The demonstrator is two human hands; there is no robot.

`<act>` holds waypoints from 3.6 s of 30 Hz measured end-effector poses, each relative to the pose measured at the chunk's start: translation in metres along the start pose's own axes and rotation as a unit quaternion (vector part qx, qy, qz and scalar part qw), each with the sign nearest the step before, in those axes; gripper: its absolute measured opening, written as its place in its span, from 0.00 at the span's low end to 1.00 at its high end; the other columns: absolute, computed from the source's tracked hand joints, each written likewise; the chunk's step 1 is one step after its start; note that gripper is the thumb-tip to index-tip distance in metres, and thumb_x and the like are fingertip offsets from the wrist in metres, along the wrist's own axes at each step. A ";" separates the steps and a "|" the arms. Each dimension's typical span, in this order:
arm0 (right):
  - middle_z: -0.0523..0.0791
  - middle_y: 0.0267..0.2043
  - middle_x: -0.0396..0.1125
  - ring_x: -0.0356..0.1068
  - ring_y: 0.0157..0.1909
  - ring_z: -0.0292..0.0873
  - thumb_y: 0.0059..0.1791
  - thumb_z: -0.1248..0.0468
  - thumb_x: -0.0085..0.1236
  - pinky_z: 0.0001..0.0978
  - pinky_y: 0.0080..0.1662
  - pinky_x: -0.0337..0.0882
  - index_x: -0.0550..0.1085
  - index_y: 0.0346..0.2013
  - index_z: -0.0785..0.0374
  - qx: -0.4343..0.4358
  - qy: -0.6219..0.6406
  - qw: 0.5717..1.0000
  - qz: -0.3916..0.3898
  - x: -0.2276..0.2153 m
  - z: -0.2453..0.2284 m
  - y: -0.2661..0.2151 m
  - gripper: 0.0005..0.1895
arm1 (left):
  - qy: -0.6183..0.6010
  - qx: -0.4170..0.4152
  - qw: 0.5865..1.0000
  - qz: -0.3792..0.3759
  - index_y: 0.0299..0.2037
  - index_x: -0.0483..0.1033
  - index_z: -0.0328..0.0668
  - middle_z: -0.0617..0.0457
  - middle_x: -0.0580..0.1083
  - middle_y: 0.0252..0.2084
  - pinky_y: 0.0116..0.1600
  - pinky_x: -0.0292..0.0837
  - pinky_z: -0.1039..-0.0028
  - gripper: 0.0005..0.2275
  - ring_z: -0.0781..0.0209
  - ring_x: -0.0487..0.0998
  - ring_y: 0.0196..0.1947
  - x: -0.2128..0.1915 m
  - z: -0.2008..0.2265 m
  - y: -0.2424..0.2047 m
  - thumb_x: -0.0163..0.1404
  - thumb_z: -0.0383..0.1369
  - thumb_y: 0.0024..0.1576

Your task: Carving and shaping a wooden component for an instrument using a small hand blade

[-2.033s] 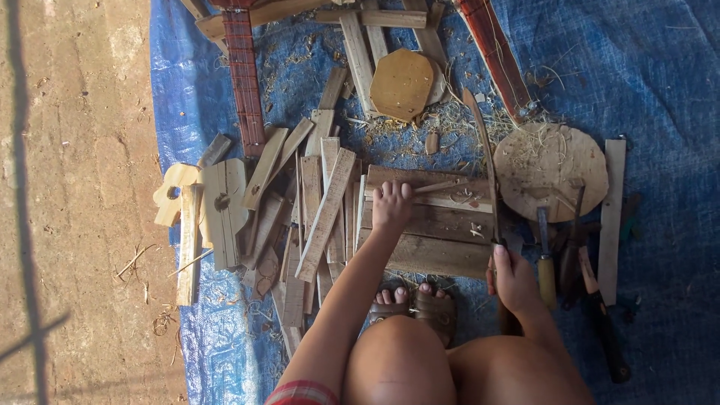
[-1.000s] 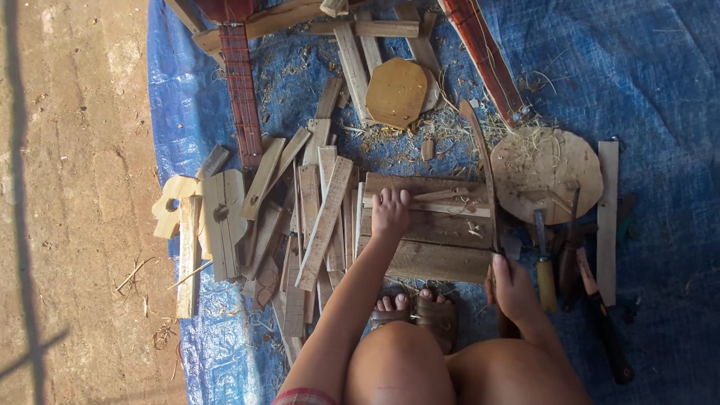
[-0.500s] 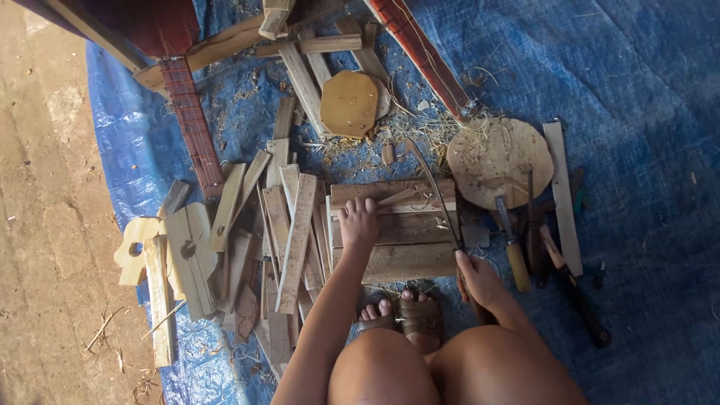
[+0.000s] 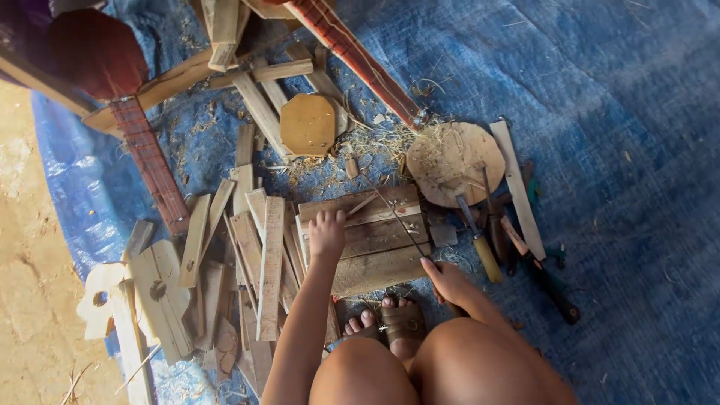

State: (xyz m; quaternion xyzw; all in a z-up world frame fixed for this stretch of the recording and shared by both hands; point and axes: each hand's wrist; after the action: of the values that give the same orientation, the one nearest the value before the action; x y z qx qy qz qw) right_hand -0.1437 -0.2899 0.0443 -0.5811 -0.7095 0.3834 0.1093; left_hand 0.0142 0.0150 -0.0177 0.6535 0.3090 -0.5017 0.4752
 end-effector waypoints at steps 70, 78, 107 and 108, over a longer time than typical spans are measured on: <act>0.51 0.16 0.70 0.74 0.15 0.47 0.61 0.48 0.39 0.35 0.22 0.76 0.72 0.35 0.67 -0.063 0.066 0.995 0.037 -0.007 -0.074 -0.036 0.27 | 0.015 -0.017 1.000 0.002 0.37 0.66 0.51 0.51 0.70 0.37 0.37 0.67 0.60 0.04 0.49 0.72 0.40 -0.010 0.008 -0.004 0.45 0.35 0.54; 0.50 0.18 0.71 0.75 0.17 0.43 0.60 0.40 0.35 0.35 0.22 0.79 0.72 0.48 0.75 0.019 0.029 0.999 -0.009 0.002 -0.047 -0.020 0.36 | 0.008 -0.013 1.000 0.003 0.39 0.67 0.50 0.52 0.71 0.39 0.37 0.63 0.63 0.05 0.51 0.71 0.39 -0.001 0.008 -0.009 0.44 0.34 0.54; 0.48 0.20 0.70 0.74 0.18 0.39 0.61 0.39 0.31 0.31 0.26 0.79 0.70 0.54 0.77 -0.003 0.004 1.000 -0.018 0.007 -0.035 -0.022 0.39 | 0.050 -0.009 0.999 0.016 0.36 0.66 0.53 0.55 0.69 0.34 0.38 0.66 0.63 0.06 0.53 0.71 0.38 -0.001 0.010 -0.007 0.47 0.36 0.51; 0.49 0.21 0.71 0.75 0.19 0.40 0.61 0.39 0.32 0.33 0.27 0.80 0.69 0.54 0.78 -0.010 0.005 1.000 -0.014 0.006 -0.034 -0.025 0.39 | 0.055 -0.010 0.998 0.012 0.36 0.66 0.54 0.55 0.69 0.34 0.38 0.66 0.63 0.04 0.53 0.71 0.38 -0.003 0.012 -0.009 0.46 0.35 0.52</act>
State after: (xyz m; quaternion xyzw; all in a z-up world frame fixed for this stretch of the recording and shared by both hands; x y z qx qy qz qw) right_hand -0.1436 -0.2709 0.0820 -0.5738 -0.7211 0.3715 0.1124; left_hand 0.0014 0.0070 -0.0182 0.6793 0.3314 -0.4558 0.4700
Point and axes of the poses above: each hand's wrist, its own y-axis towards the middle knuckle, its own x-axis out of the palm, z = x × y
